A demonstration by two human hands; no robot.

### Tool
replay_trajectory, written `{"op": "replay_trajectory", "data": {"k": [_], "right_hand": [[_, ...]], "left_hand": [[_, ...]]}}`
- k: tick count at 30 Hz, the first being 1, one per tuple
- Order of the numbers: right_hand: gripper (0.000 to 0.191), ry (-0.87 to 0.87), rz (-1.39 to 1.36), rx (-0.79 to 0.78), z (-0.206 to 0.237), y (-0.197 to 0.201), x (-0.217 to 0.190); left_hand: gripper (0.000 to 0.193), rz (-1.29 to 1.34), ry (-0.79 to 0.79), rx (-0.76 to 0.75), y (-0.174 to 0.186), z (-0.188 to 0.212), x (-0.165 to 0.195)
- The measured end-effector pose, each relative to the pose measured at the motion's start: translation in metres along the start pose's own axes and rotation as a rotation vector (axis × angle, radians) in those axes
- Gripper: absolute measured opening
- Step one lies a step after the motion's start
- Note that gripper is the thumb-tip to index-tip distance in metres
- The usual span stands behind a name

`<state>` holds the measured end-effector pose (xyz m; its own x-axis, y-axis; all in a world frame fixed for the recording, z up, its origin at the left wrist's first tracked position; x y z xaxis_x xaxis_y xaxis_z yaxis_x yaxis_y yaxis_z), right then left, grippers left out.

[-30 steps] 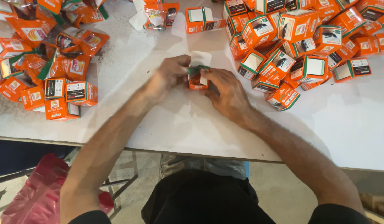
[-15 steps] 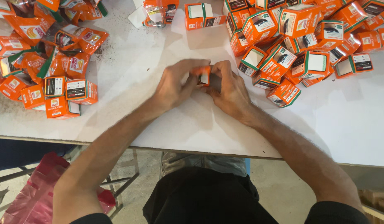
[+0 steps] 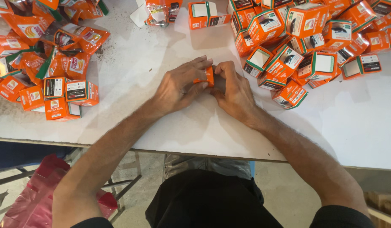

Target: The person sits at a table covered with piles of small orange cartons and plastic-wrapped items. They pick up a carton, open it, place a wrapped item inside, close the flaps, and set the finished box back onto the pile, repeating this packing cycle throughout the clip.

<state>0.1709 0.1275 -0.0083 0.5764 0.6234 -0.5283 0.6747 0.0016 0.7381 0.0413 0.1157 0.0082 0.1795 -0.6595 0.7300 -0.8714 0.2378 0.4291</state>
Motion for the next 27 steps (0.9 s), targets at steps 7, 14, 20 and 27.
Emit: {"op": "replay_trajectory", "data": {"k": [7,14,20,27], "right_hand": [[0.055,0.005,0.065,-0.031,0.001,-0.003,-0.002],[0.056,0.082,0.080,0.019,-0.001,0.003,-0.011],[0.037,0.149,0.110,0.013,0.000,0.002,-0.019],[0.033,0.115,0.389,0.486,-0.025,0.096,-0.015]], "left_hand": [[0.019,0.091,0.023,0.027,0.002,0.001,-0.004],[0.027,-0.081,-0.056,-0.100,-0.008,-0.001,0.006],[0.034,-0.114,-0.056,-0.126,-0.009,0.004,0.009],[0.059,-0.071,0.064,0.215,0.038,-0.022,-0.022]]}}
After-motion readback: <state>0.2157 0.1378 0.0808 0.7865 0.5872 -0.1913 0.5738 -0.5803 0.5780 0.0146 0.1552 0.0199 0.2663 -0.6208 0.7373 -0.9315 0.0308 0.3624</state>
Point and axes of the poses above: each hand's wrist, its own z-axis away from the middle knuckle, its own y-axis out of the back of the hand, x = y × z, the point moved 10 cm from there along -z, towards the middle knuckle, and after that the axes turned 11 degrees about z, right-handed, at the moved point
